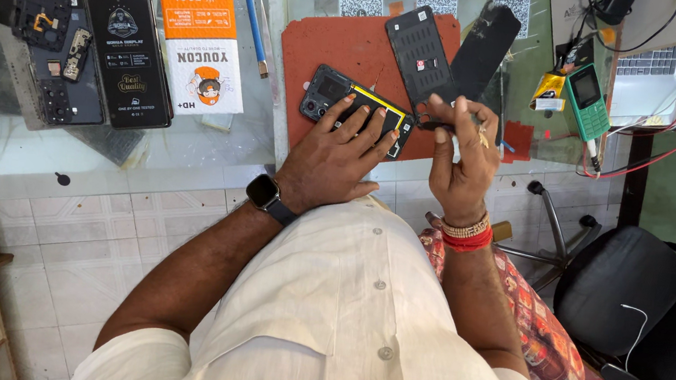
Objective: The person uses a small prying tool to carefully separate the back cover from a smartphone chassis. They repeatedly insert the tool into the seam and pry along the edges to release the clips holding the cover in place.
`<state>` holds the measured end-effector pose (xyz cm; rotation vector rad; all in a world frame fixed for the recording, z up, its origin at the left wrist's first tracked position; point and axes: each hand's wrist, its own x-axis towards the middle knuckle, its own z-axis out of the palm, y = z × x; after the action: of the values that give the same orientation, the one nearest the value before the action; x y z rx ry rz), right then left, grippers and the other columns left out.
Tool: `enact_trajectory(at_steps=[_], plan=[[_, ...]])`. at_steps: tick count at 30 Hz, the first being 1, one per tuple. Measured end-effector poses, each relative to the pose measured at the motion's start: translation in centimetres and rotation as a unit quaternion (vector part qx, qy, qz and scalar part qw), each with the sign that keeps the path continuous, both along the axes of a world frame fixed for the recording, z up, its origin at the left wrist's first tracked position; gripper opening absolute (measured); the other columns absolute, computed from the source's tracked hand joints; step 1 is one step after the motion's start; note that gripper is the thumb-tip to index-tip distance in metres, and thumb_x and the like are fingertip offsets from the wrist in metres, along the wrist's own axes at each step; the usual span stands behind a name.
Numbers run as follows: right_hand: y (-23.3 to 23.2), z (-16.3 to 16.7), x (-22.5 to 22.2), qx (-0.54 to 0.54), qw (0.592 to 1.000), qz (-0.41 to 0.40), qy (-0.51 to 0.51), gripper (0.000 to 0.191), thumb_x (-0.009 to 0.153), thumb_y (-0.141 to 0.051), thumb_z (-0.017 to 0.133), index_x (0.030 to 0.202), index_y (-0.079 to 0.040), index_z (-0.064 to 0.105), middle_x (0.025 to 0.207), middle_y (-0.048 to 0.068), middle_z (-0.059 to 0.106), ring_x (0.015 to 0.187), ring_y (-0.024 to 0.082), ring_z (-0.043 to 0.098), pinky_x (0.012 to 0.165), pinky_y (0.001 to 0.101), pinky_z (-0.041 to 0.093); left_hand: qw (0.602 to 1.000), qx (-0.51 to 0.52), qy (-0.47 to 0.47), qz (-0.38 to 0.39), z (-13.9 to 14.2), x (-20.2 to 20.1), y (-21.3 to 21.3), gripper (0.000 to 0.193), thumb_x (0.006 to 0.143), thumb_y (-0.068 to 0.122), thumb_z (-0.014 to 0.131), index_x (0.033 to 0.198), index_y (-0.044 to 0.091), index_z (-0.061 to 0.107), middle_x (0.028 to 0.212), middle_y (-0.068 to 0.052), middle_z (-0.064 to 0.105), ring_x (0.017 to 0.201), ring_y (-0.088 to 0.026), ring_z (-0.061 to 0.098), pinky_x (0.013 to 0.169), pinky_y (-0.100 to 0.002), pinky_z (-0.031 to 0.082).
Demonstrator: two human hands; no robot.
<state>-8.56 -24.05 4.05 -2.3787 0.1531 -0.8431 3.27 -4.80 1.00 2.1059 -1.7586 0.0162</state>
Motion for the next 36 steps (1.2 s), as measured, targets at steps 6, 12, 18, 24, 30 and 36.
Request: enact_trajectory(at_steps=[6, 12, 18, 24, 30, 36], plan=[[-0.2, -0.4, -0.3, -0.078, 0.996, -0.029, -0.017, 0.045, 0.095, -0.007, 0.082, 0.136, -0.002, 0.063, 0.098, 0.005, 0.077, 0.086, 0.020, 0.067, 0.105, 0.0446, 0.046, 1.000, 0.006, 0.000, 0.002, -0.2, -0.1, 0.1, 0.082, 0.078, 0.052, 0.081, 0.143, 0.007, 0.059, 0.145, -0.021, 0.055, 0.137, -0.036, 0.049, 0.120, -0.057, 0.032], [0.3, -0.8, -0.5, -0.092, 0.994, -0.029, -0.045, 0.050, 0.097, -0.005, 0.083, 0.141, -0.005, 0.058, 0.094, 0.003, 0.076, 0.087, 0.016, 0.070, 0.110, 0.0466, 0.040, 1.000, -0.008, 0.011, 0.010, -0.5, -0.5, 0.4, 0.083, 0.078, 0.048, 0.083, 0.144, 0.005, 0.058, 0.147, -0.023, 0.053, 0.139, -0.038, 0.047, 0.122, -0.056, 0.030], [0.8, -0.3, -0.1, -0.079, 0.996, -0.043, -0.004, 0.045, 0.103, 0.003, 0.074, 0.145, -0.001, 0.057, 0.114, 0.012, 0.081, 0.098, 0.026, 0.070, 0.105, 0.0383, 0.049, 1.000, -0.008, 0.004, 0.005, -0.3, -0.5, 0.9, 0.080, 0.076, 0.039, 0.081, 0.143, 0.002, 0.058, 0.149, -0.026, 0.050, 0.141, -0.041, 0.044, 0.122, -0.054, 0.031], [1.3, 0.1, 0.7, -0.098, 0.995, -0.003, -0.019, 0.047, 0.106, -0.001, 0.077, 0.148, -0.001, 0.055, 0.109, 0.007, 0.079, 0.093, 0.021, 0.071, 0.108, 0.0428, 0.042, 0.994, -0.058, -0.095, 0.014, 0.0, -0.3, 1.8, 0.042, 0.102, 0.021, 0.059, 0.137, -0.001, 0.062, 0.152, -0.021, 0.054, 0.146, -0.033, 0.047, 0.126, -0.050, 0.033], [1.2, -0.4, 0.7, -0.138, 0.990, -0.017, -0.036, 0.048, 0.097, -0.002, 0.081, 0.139, -0.002, 0.057, 0.094, 0.007, 0.078, 0.081, 0.025, 0.065, 0.096, 0.0441, 0.043, 0.995, -0.061, -0.083, 0.008, -0.7, -0.4, 1.7, 0.038, 0.104, 0.020, 0.054, 0.135, 0.000, 0.064, 0.145, -0.019, 0.058, 0.143, -0.033, 0.049, 0.124, -0.053, 0.035], [1.9, -2.3, 1.4, -0.009, 0.999, 0.037, -0.018, 0.061, 0.105, 0.010, 0.074, 0.152, -0.002, 0.037, 0.109, 0.019, 0.071, 0.101, 0.029, 0.077, 0.085, 0.0304, 0.061, 0.994, -0.054, -0.092, -0.002, -1.4, -0.3, 1.8, 0.040, 0.103, 0.021, 0.054, 0.134, -0.001, 0.064, 0.143, -0.024, 0.059, 0.140, -0.038, 0.051, 0.122, -0.054, 0.036]])
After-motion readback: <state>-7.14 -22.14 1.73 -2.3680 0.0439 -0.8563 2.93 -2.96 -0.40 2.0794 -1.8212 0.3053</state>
